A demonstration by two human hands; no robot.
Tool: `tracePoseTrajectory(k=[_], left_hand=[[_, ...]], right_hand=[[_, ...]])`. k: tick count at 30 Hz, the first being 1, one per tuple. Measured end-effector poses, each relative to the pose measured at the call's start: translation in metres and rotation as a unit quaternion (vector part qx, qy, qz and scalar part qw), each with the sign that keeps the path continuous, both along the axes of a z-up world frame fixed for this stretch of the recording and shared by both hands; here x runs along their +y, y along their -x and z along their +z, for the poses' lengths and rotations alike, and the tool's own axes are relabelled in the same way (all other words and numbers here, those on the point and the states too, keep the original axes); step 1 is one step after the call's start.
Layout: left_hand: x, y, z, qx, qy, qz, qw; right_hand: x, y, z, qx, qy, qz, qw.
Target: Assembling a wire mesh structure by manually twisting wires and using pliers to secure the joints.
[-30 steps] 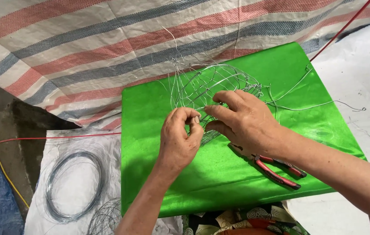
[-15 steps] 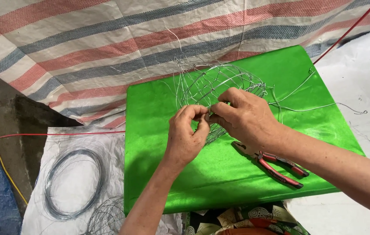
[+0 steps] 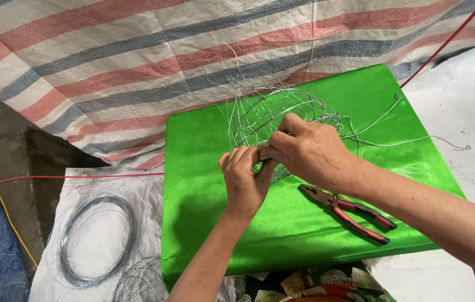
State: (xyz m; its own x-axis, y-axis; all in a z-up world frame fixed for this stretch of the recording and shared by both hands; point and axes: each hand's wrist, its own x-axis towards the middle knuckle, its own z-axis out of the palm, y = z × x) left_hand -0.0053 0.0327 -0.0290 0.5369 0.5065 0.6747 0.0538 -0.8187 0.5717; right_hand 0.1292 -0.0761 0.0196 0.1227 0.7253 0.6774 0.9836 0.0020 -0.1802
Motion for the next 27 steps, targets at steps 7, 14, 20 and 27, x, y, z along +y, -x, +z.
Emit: tracePoseTrajectory(k=[7,14,20,27], left_hand=[[0.005,-0.001,0.005,-0.027,0.021,-0.036,0.999],[0.003,-0.007,0.007,-0.071,0.0,-0.03,0.997],[0.001,-0.015,0.006,-0.106,-0.02,-0.019,0.994],[0.005,-0.018,0.014,-0.134,-0.001,-0.028,0.991]], right_hand=[[-0.014,-0.006,0.033,0.112,0.117,0.036,0.986],[-0.014,-0.01,0.026,0.105,0.072,0.054,0.99],[-0.017,-0.016,0.019,0.088,0.041,0.056,0.994],[-0.015,-0.012,0.014,0.082,0.012,0.041,0.996]])
